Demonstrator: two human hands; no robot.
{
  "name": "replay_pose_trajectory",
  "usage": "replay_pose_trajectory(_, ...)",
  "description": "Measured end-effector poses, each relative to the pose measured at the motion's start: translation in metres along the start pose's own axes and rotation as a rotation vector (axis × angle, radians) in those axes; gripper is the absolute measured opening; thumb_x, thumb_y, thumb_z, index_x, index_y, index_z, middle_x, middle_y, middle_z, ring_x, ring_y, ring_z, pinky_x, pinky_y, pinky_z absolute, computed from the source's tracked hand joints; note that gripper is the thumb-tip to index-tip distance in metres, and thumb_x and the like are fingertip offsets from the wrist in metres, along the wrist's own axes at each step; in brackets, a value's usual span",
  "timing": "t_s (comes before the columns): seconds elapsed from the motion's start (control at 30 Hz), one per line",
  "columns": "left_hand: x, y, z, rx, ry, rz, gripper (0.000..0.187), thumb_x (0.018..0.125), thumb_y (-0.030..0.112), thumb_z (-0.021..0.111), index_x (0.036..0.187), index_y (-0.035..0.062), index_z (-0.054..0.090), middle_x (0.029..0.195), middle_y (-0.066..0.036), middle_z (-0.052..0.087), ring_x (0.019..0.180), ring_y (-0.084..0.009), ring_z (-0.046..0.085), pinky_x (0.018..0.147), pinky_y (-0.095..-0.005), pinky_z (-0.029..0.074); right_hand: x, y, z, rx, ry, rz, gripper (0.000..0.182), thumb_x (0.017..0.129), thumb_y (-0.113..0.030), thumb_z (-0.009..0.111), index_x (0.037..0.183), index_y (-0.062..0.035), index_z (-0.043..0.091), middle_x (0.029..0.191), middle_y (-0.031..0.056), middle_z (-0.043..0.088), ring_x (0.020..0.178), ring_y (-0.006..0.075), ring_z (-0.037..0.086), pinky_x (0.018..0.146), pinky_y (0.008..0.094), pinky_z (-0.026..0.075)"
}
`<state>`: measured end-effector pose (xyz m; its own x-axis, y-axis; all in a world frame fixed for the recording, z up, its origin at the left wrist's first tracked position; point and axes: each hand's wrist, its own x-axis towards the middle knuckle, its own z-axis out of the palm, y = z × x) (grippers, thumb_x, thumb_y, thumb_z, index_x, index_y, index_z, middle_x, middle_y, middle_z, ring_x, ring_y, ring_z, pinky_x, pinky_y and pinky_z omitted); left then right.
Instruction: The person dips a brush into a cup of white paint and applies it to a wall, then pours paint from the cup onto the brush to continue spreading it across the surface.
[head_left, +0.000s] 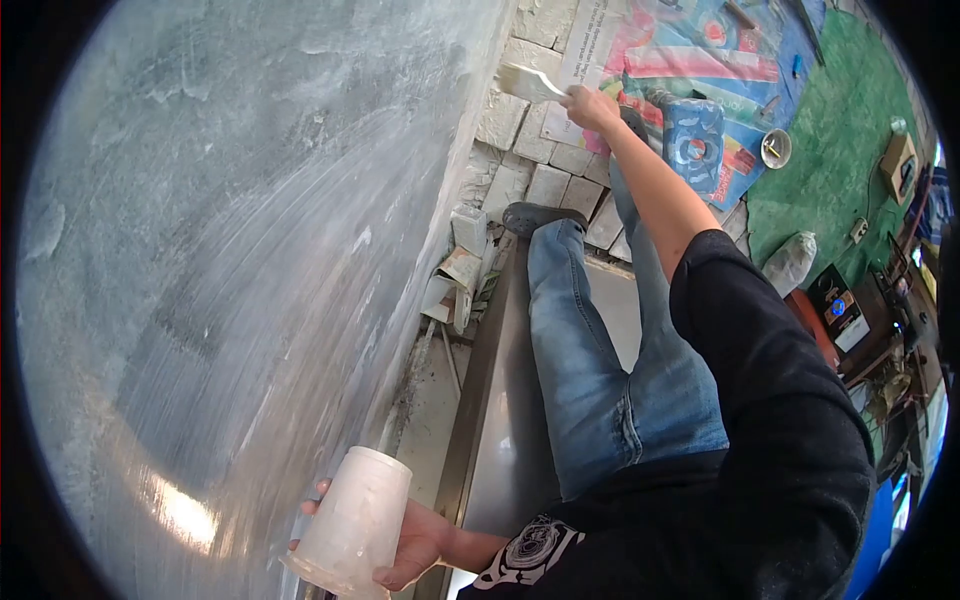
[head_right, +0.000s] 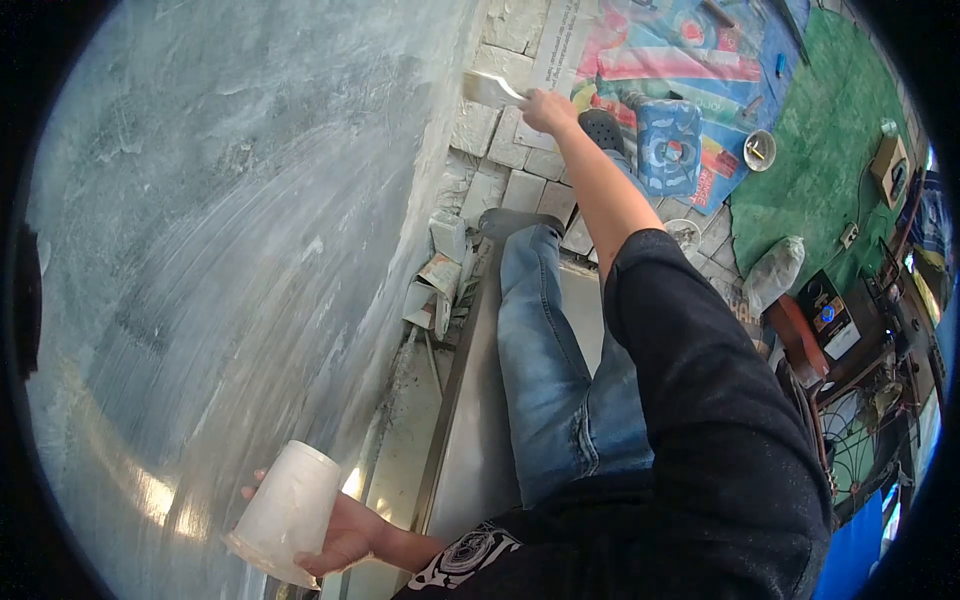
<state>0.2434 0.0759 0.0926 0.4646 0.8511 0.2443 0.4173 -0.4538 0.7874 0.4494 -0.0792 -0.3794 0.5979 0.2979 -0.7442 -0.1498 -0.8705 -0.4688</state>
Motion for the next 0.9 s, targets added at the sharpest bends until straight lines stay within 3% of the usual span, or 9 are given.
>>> replay_pose_trajectory(0.07,0.001,0.0,-0.001,0.012,0.0,0.001,0.08,0.076,0.058,0.045,0.137,0.0152,0.015,0.13,-0.016,0.035,0.115,-0.0363,0.039,0.099,-0.0494,0.03,-0.008,0.005,0.006,-0.058,-0.049,0.133,0.033,0.081,-0.03,0.051,0.103,-0.0075,0.06,0.101,0.0173,0.061,0.095,0.0326,0.058,0.078,0.0401,0.047)
replay_pose_trajectory(0.2,0.0,0.0,-0.004,-0.01,-0.028,-0.008,0.082,0.076,0.058,0.045,0.138,0.0153,0.012,0.132,-0.016,0.033,0.117,-0.0365,0.038,0.099,-0.0498,0.03,-0.021,-0.013,0.006,-0.011,-0.032,0.206,0.036,0.076,-0.028,0.054,0.1,-0.0018,0.06,0.099,0.0218,0.06,0.094,0.0337,0.058,0.079,0.0402,0.047)
replay_pose_trajectory(0.33,-0.004,-0.004,-0.002,-0.131,-0.031,-0.018,0.079,0.076,0.05,0.049,0.138,0.0134,0.016,0.133,-0.018,0.033,0.119,-0.0383,0.037,0.102,-0.0515,0.027,-0.012,-0.067,0.002,0.104,-0.003,0.072,0.037,0.07,-0.023,0.056,0.098,0.001,0.06,0.097,0.0233,0.06,0.092,0.0352,0.059,0.079,0.0407,0.047)
replay_pose_trajectory(0.4,-0.006,-0.003,-0.004,-0.136,-0.044,-0.023,0.079,0.076,0.05,0.049,0.138,0.0134,0.016,0.133,-0.018,0.033,0.119,-0.0384,0.037,0.102,-0.0515,0.027,0.002,-0.09,0.016,0.186,0.115,0.012,0.035,0.075,-0.029,0.053,0.084,0.003,0.063,0.083,0.025,0.061,0.082,0.0387,0.06,0.074,0.0415,0.048)
replay_pose_trajectory(0.53,-0.008,-0.008,-0.009,-0.122,-0.07,-0.018,0.079,0.076,0.048,0.049,0.138,0.0135,0.015,0.133,-0.018,0.033,0.119,-0.0383,0.037,0.102,-0.0511,0.027,0.0,-0.103,0.019,0.218,0.218,-0.009,0.033,0.076,-0.029,0.055,0.081,0.0026,0.064,0.075,0.0236,0.061,0.075,0.0384,0.061,0.069,0.0401,0.048)
replay_pose_trajectory(0.63,-0.011,-0.01,-0.009,-0.114,-0.082,-0.04,0.079,0.076,0.046,0.048,0.139,0.0137,0.014,0.133,-0.018,0.033,0.119,-0.0383,0.037,0.102,-0.0509,0.026,-0.037,-0.091,0.01,0.377,0.257,-0.235,0.031,0.08,-0.027,0.056,0.079,0.003,0.063,0.061,0.0236,0.053,0.058,0.0338,0.057,0.056,0.0392,0.043)
replay_pose_trajectory(0.73,-0.009,-0.01,-0.007,-0.136,-0.098,-0.041,0.079,0.076,0.045,0.047,0.139,0.0138,0.013,0.132,-0.018,0.033,0.119,-0.0383,0.037,0.102,-0.0506,0.025,-0.066,-0.102,-0.017,0.4,0.187,-0.265,0.028,0.078,-0.024,0.055,0.079,0.0027,0.063,0.066,0.0257,0.056,0.066,0.0388,0.057,0.063,0.0419,0.046)
replay_pose_trajectory(0.87,-0.008,-0.005,0.002,-0.132,-0.137,-0.018,0.079,0.076,0.045,0.047,0.139,0.0136,0.012,0.132,-0.018,0.033,0.12,-0.0386,0.036,0.103,-0.0506,0.024,-0.098,-0.087,-0.026,0.516,0.225,-0.409,0.028,0.078,-0.025,0.055,0.084,0.002,0.062,0.067,0.0241,0.056,0.064,0.0387,0.057,0.06,0.0417,0.045)
replay_pose_trajectory(0.9,-0.008,-0.001,0.003,-0.132,-0.14,-0.02,0.079,0.076,0.045,0.047,0.139,0.0136,0.012,0.132,-0.018,0.033,0.12,-0.0386,0.036,0.103,-0.0506,0.024,-0.103,-0.074,-0.023,0.505,0.174,-0.356,0.031,0.08,-0.028,0.055,0.085,0.0011,0.062,0.067,0.0226,0.057,0.064,0.0384,0.057,0.059,0.0423,0.044)
